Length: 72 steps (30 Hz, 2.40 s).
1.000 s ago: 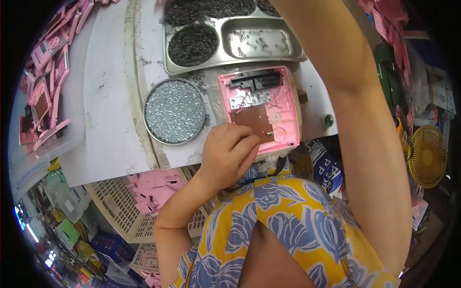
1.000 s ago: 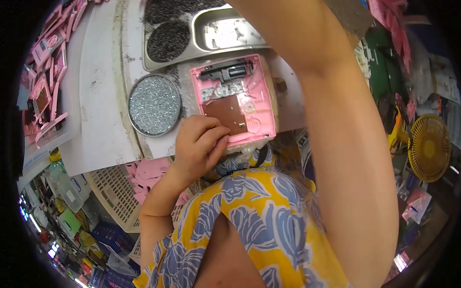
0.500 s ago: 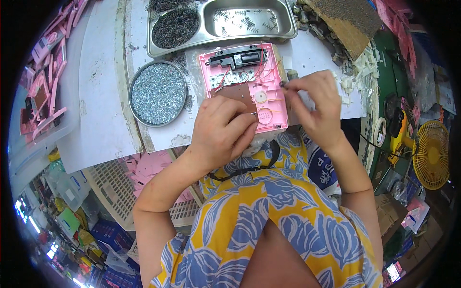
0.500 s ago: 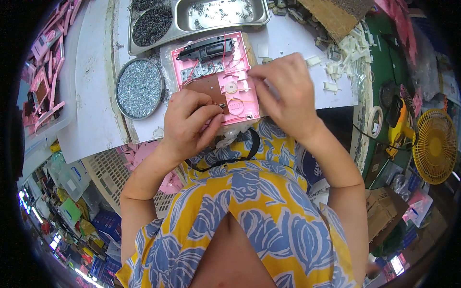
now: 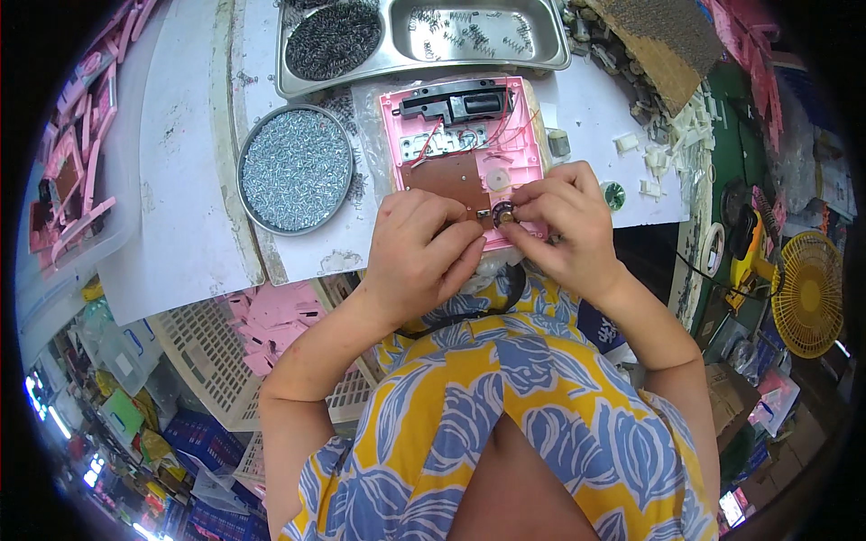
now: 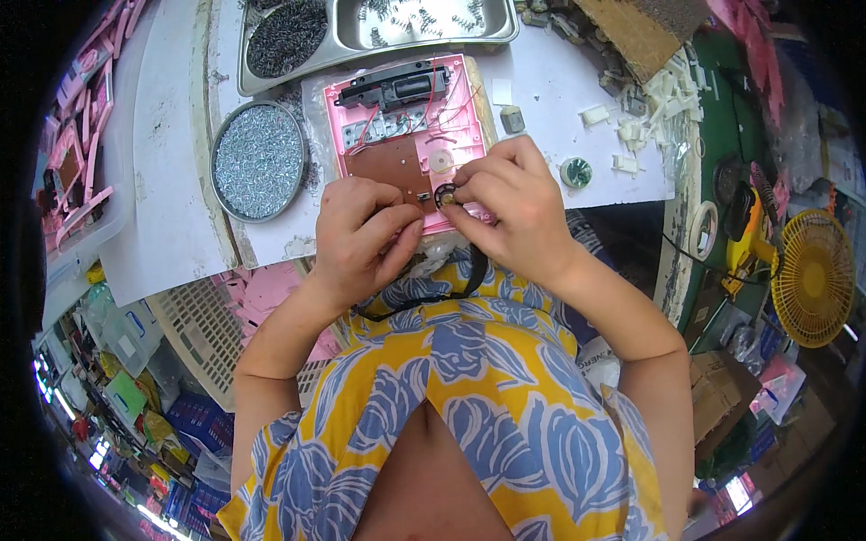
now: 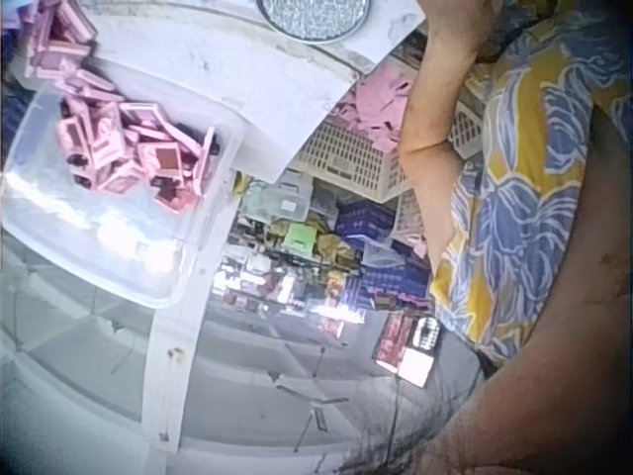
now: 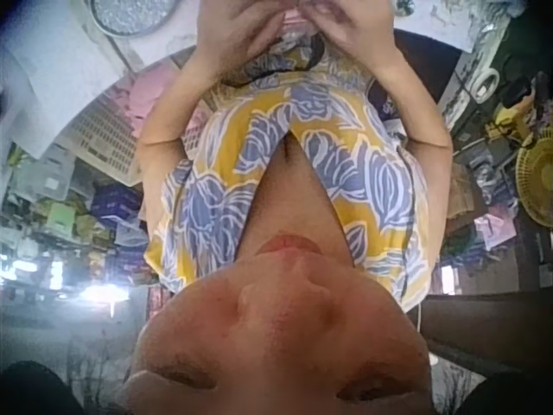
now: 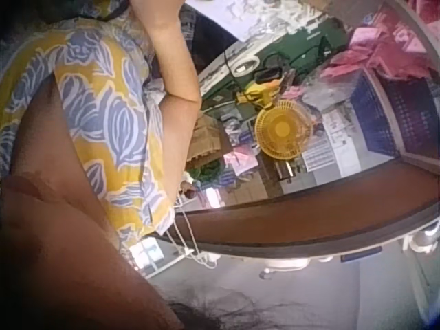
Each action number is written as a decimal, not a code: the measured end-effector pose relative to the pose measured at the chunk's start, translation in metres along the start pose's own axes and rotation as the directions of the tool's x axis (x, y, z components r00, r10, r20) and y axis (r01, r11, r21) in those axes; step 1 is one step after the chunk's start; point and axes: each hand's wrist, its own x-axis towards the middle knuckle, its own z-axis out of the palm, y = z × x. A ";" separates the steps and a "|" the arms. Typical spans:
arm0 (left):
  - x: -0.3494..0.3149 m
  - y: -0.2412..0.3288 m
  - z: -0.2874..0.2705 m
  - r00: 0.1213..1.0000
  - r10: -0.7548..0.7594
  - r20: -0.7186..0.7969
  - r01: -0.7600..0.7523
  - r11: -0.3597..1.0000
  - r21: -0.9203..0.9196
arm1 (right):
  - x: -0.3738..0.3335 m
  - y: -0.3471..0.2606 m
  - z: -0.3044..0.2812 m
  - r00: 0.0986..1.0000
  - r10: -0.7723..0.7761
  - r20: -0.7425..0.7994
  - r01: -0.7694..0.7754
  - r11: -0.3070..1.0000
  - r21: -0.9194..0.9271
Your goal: Assembling internal electronic components and housing for a pink toy device using a soldering iron and electric screwdriver.
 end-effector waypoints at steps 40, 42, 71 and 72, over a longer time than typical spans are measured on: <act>0.098 0.019 -0.037 0.800 -0.513 0.310 0.555 0.439 -0.706 | 0.002 0.012 -0.071 0.963 0.268 0.020 -0.235 0.804 0.546; 0.068 0.020 -0.025 0.671 -0.569 0.475 0.605 0.050 -0.795 | 0.009 0.002 -0.063 0.986 0.167 -0.009 -0.137 0.837 0.529; 0.053 0.014 0.005 0.978 -0.123 0.169 0.102 0.987 0.124 | 0.003 0.045 -0.051 0.956 0.291 0.034 -0.248 0.742 0.623; 0.046 0.012 0.002 0.982 -0.098 0.164 0.087 0.994 0.072 | 0.011 0.042 -0.051 0.981 0.192 -0.026 -0.167 0.907 0.385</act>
